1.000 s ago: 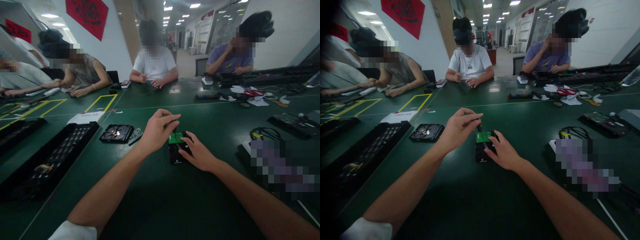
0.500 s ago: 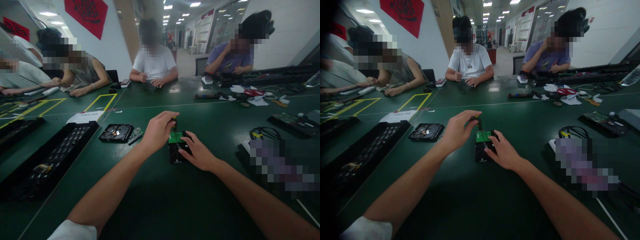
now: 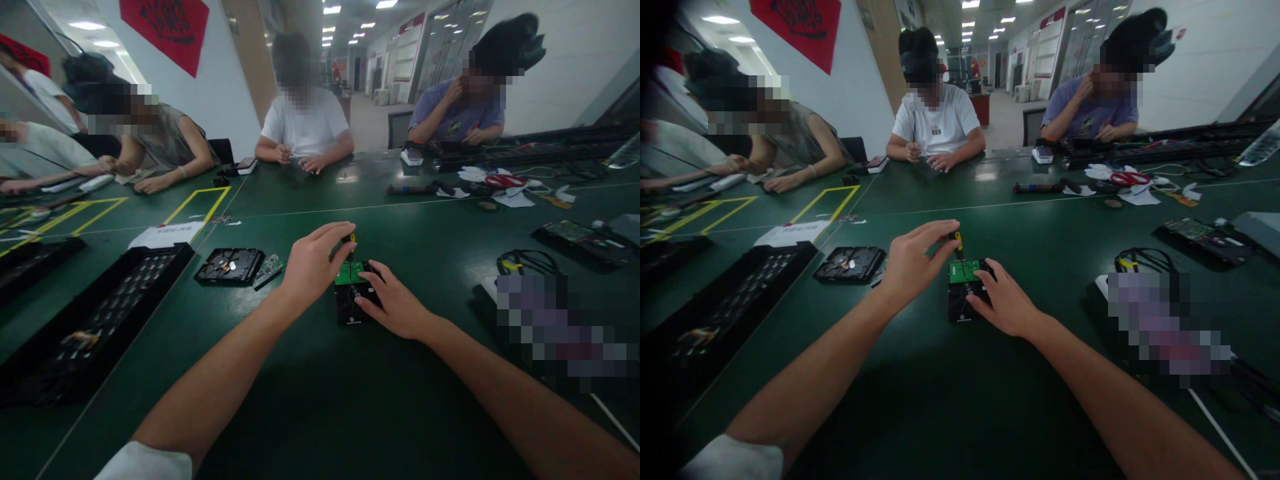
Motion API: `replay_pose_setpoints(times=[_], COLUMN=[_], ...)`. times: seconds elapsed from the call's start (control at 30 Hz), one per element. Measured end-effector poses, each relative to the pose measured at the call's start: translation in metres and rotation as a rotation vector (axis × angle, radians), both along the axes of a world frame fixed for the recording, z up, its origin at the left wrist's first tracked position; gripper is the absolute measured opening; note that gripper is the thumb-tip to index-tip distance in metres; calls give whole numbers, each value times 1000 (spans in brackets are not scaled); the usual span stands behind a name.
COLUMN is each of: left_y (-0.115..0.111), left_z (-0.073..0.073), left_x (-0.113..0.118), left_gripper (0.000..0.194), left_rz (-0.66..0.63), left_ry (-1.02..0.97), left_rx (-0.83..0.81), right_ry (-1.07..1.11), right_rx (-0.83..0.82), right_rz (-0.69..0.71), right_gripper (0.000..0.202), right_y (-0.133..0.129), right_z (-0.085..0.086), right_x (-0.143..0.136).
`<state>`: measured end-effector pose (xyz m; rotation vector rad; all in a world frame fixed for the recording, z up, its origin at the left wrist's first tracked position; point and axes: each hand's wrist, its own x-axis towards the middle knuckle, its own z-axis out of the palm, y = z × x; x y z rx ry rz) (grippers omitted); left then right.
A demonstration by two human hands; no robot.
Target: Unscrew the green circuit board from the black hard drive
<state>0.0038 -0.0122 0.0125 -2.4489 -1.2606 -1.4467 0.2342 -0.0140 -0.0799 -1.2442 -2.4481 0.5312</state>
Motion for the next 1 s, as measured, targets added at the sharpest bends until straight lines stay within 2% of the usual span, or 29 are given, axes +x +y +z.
replay_pose_setpoints(times=[0.2,0.4,0.63,0.87,1.0], left_y=[-2,-3,-1,-2,-2], left_z=[-2,-4,-2,-2,-3], left_x=[2,4,2,2,1], left_gripper=[28,19,31,30,32], left_rz=[20,18,46,68,50], left_ry=[-33,8,44,69,89], left_rx=[-37,-21,-69,16,-14], right_ry=[13,12,13,25,30], right_rx=[18,42,44,37,39], right_rz=[1,15,3,-1,3], right_gripper=[61,61,59,60,60], right_y=[0,1,1,0,1], right_z=[0,-2,-4,-3,-4], right_x=[0,0,0,0,1])
